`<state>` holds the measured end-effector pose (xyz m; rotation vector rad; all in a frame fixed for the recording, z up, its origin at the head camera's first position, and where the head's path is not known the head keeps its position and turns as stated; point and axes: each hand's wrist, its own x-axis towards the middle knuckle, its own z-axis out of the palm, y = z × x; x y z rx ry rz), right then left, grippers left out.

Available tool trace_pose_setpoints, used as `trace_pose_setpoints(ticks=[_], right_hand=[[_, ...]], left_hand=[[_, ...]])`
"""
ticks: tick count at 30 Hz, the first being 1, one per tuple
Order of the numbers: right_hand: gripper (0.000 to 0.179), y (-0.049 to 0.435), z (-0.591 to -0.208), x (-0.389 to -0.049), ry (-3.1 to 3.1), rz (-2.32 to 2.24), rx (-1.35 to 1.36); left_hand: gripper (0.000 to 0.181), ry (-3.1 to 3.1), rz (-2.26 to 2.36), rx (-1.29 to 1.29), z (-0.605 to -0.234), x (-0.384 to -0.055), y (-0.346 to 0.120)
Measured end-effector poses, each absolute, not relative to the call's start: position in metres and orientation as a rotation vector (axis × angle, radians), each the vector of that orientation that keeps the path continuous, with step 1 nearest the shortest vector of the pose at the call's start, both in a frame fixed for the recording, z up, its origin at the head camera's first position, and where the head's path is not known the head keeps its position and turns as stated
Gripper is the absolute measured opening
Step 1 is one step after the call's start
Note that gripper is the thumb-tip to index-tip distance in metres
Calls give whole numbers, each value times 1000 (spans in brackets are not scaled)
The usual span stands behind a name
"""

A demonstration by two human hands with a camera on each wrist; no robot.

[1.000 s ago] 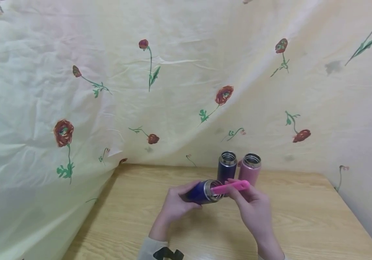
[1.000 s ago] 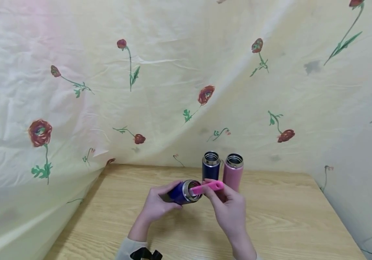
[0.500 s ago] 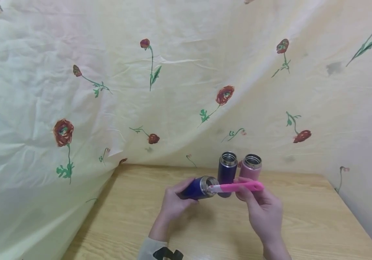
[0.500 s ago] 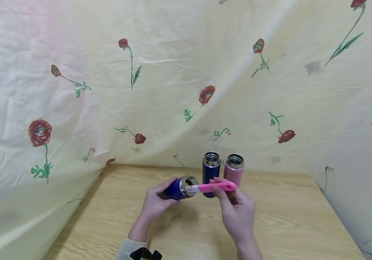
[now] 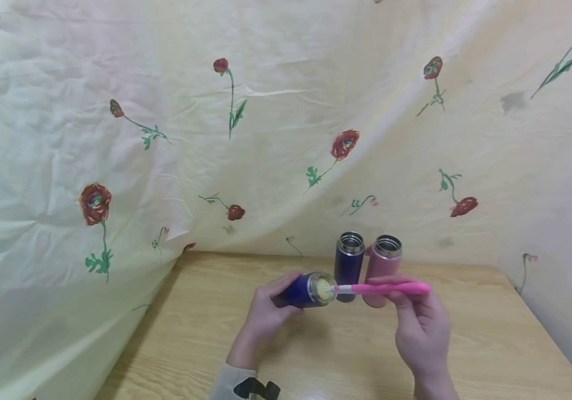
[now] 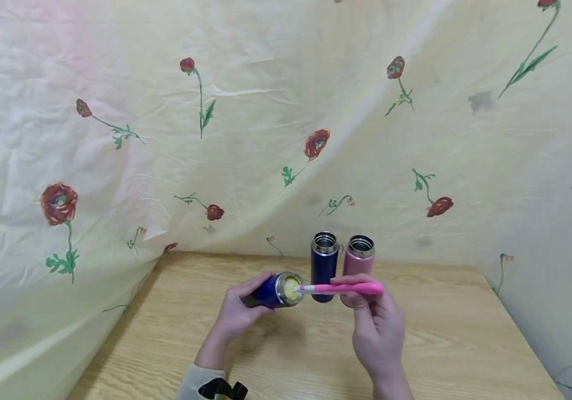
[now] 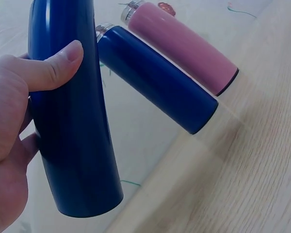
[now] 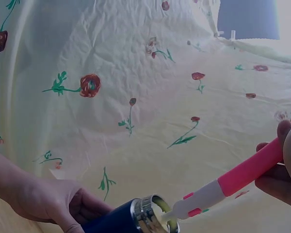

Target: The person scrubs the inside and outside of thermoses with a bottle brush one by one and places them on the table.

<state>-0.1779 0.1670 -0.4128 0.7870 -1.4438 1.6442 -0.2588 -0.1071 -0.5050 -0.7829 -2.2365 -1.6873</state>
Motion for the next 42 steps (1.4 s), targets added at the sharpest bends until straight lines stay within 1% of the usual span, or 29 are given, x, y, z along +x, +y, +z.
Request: trace_pose_setpoints(ticks=[7,15,20,28,35,40,42], right_hand=[[5,174,-406,-173,-1296,1754,796],[10,179,-401,-166,-1191,1807,781],[12,179,-398,-161,-1200,1823,677],[17,173,-397,-158,-1232,1886,461],[26,166,-392,-154,-1434,1854,177],[27,164,-395,-159,-1441,1901,171],[23,164,-398,-163,-1421,1927,243]], left_hand=[[79,-2243,-1630,-842,-507,-261,-109],[79,-2193,-1607,-836,-509,-263,-109],[78,-2125,-1534,-856,-509,-265,-109],[77,-2067,-1509,-775,-500,-257,-116],[77,-2040,-1514,-769,-501,-261,-118],[75,-2033,-1497,-775,-502,-265,-117],[74,-2036,-1497,-784,-502,-265,-117]])
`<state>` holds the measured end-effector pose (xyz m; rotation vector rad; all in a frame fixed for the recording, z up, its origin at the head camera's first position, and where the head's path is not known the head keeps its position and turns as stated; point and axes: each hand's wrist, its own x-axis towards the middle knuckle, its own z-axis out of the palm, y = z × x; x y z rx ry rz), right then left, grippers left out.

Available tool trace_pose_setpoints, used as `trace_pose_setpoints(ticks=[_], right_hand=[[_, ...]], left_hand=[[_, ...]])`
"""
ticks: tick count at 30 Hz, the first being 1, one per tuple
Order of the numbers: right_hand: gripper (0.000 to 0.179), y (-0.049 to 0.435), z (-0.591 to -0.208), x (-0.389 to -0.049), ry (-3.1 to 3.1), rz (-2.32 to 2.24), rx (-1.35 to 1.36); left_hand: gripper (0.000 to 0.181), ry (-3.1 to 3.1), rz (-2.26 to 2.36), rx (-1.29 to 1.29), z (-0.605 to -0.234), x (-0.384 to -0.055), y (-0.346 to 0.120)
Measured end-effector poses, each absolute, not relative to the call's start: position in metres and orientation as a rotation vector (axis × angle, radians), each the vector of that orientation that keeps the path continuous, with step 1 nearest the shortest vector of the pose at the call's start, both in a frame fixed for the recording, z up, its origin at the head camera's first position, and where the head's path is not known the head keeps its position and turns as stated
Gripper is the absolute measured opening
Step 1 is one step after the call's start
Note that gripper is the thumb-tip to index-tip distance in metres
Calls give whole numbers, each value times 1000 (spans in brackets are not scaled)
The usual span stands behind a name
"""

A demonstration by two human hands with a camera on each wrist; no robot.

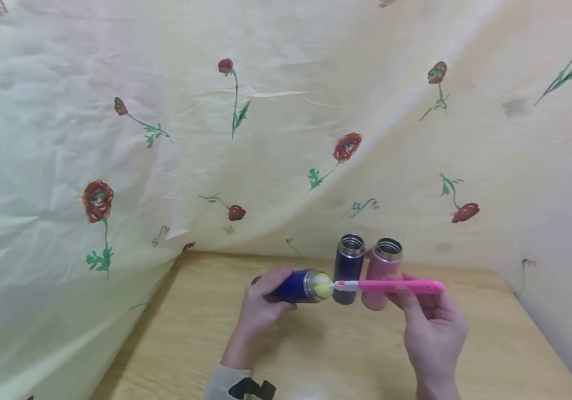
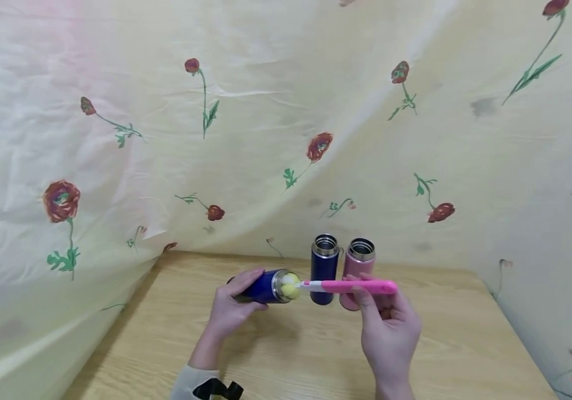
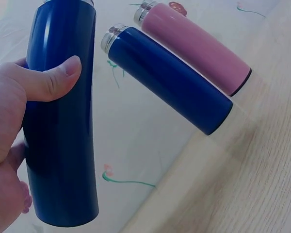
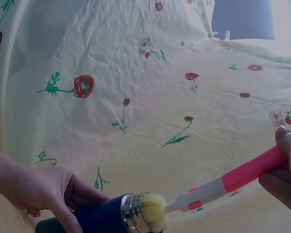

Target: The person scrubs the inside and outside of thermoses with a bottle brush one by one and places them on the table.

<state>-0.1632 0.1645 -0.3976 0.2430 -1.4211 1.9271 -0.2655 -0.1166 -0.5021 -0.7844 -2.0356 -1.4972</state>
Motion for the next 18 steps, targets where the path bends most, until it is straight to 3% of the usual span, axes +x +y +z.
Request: trace_pose_setpoints(ticks=[3,10,18], right_hand=[[17,162,-404,-170,-1568,1854,359],[31,149,-421,-187,-1914,1528,744],[27,146,-421,-185,-1887,1600,657]], left_hand=[[74,-2021,-1498,-804,-500,-264,-115],[77,-2014,-1519,-988,-497,-259,-103],[81,-2074,-1584,-911,-498,-256,-98]])
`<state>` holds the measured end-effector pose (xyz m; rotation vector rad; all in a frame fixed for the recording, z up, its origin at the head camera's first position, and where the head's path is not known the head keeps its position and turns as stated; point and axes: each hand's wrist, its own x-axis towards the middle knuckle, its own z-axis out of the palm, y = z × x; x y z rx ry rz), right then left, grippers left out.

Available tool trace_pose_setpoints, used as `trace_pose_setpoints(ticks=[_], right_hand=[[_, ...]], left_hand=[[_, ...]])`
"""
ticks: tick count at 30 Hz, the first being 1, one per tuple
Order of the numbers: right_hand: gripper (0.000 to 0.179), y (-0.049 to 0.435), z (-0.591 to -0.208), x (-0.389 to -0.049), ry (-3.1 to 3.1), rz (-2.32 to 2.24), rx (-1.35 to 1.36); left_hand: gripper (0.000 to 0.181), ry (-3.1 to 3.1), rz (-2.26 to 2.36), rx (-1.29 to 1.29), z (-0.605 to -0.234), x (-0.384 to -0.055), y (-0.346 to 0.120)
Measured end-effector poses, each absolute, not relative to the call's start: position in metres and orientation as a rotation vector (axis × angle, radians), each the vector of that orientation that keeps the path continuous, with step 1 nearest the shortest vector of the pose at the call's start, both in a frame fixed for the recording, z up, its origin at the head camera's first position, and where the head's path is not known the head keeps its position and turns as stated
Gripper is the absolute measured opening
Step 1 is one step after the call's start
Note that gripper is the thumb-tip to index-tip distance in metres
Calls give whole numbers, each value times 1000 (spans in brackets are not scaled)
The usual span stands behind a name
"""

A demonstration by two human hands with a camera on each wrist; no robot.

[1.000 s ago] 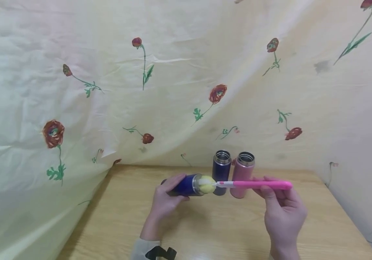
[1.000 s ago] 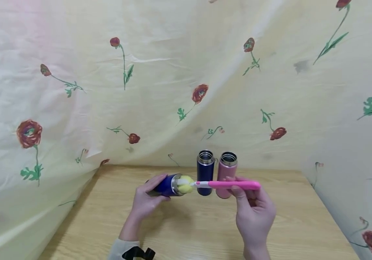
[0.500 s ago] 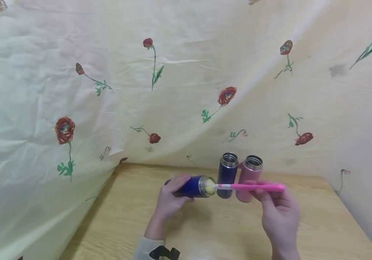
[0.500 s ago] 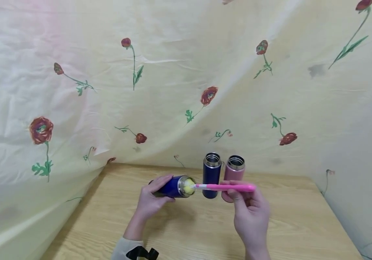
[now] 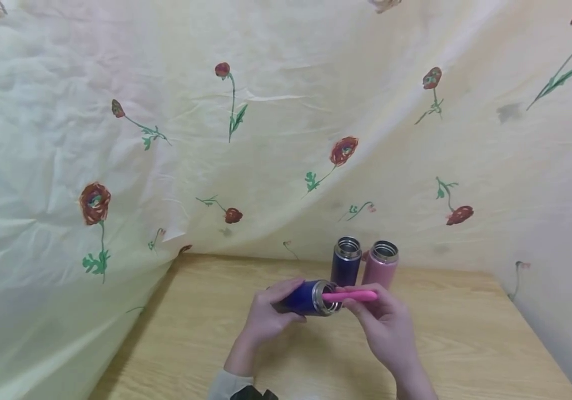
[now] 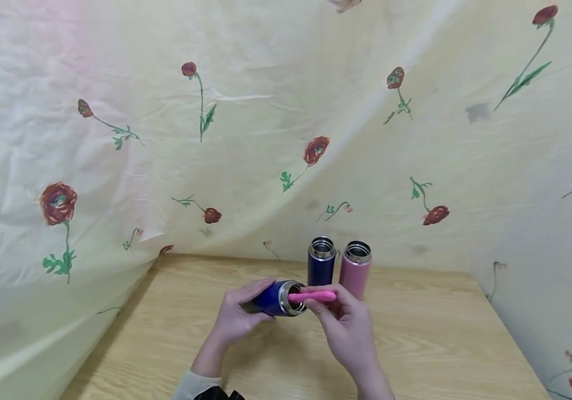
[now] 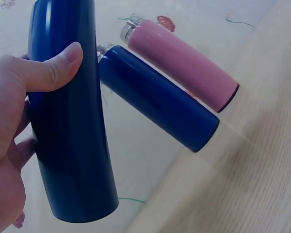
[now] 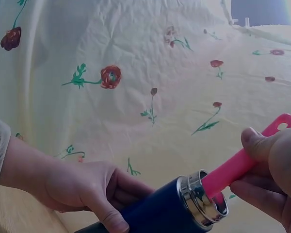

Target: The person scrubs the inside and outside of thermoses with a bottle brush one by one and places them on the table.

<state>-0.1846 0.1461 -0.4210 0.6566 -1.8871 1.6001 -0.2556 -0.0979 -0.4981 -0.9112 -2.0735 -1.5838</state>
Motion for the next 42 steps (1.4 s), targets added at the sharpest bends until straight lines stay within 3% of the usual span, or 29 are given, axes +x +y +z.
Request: trace_pose_setpoints(ticks=[17,22,31,42], right_hand=[[12,143,-408,-174,-1723,1865,33],[11,155,-403,-172,-1618,1810,109],[11,172,-395,-162,-1367,1856,298],[7,185,-392,-164,-1065,1840,789]], left_hand=[[79,-2113,-1521,-787,-499,-256,-99],[78,-2136,-1488,-725,-501,-260,-104],[79,-2111,-1481,-877,-502,-261,-108],[81,-2172,-1565,-907,-499,-260,-121]])
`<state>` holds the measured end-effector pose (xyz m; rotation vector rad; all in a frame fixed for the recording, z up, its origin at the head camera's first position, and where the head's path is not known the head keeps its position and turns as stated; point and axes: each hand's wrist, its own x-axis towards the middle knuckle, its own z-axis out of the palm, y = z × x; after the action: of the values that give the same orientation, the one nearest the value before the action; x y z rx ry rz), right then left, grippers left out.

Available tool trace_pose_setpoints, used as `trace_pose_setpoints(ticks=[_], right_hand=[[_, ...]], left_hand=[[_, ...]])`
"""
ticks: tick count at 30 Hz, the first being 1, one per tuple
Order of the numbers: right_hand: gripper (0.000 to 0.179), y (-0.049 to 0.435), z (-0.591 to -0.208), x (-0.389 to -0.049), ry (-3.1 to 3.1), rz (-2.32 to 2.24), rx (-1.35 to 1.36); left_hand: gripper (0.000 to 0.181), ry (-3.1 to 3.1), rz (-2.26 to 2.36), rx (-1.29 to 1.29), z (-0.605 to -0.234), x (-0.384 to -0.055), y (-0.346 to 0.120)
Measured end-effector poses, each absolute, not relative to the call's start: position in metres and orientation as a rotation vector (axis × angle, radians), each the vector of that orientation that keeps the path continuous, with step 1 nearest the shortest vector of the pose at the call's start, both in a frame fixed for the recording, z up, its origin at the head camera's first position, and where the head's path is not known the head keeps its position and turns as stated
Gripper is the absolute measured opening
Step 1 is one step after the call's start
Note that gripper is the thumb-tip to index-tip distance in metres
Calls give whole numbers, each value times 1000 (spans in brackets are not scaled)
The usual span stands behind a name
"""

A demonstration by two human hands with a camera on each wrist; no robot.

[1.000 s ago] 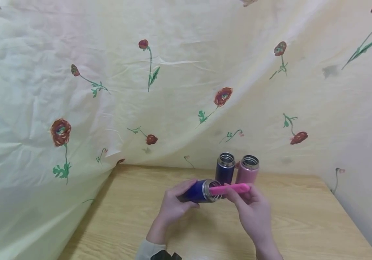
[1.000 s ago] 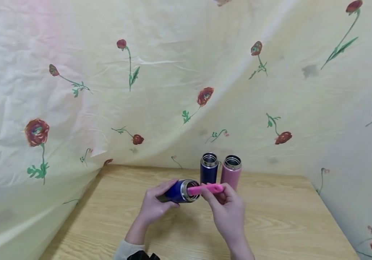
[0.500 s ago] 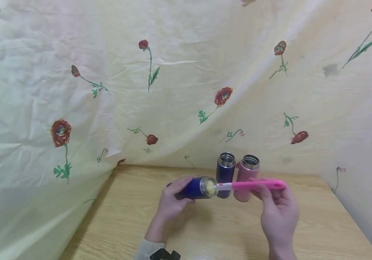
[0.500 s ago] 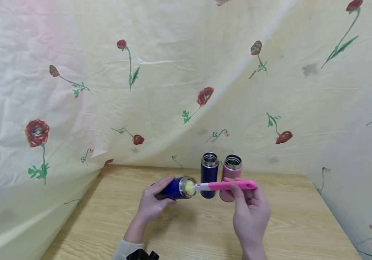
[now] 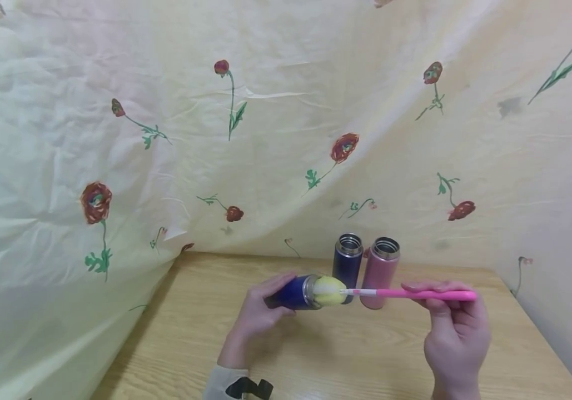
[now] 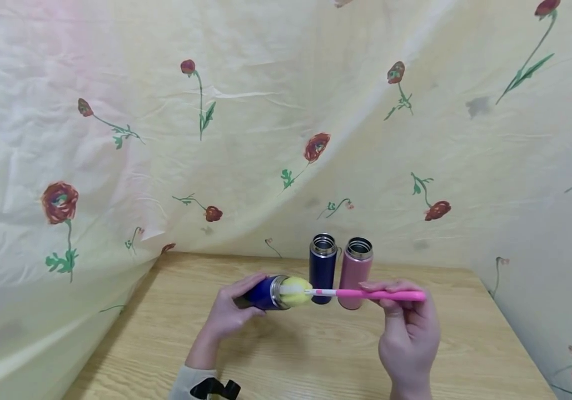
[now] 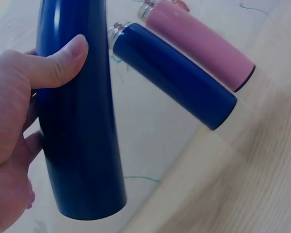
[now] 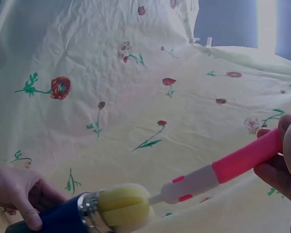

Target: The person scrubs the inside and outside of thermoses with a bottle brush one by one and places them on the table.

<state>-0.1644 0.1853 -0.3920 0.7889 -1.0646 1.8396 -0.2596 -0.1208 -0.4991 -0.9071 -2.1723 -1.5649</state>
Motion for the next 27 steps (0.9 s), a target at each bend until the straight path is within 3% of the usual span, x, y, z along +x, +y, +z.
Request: trace_pose_setpoints(ticks=[4,10,16,19,27], right_hand=[[3,184,-383,-165,-966,1775,970],[10,180,-375,-166,-818,1715,1215],[11,178,-373,-168,-735,1733,1316],[11,176,-373,-168,-735,1727,1269],[16,173,-384,-161,-910,1856,834]], left_hand=[[79,-2246,-1596,-911,-497,-259,-127],[78,-2289,-1613,-991,-496,-258,-134],[78,-2323,-1633,-979,-495,-257,-138],[77,-2324,-1645,-909,-493,-255,-136],[77,-2190,-1603,-750,-492,-255,-131]])
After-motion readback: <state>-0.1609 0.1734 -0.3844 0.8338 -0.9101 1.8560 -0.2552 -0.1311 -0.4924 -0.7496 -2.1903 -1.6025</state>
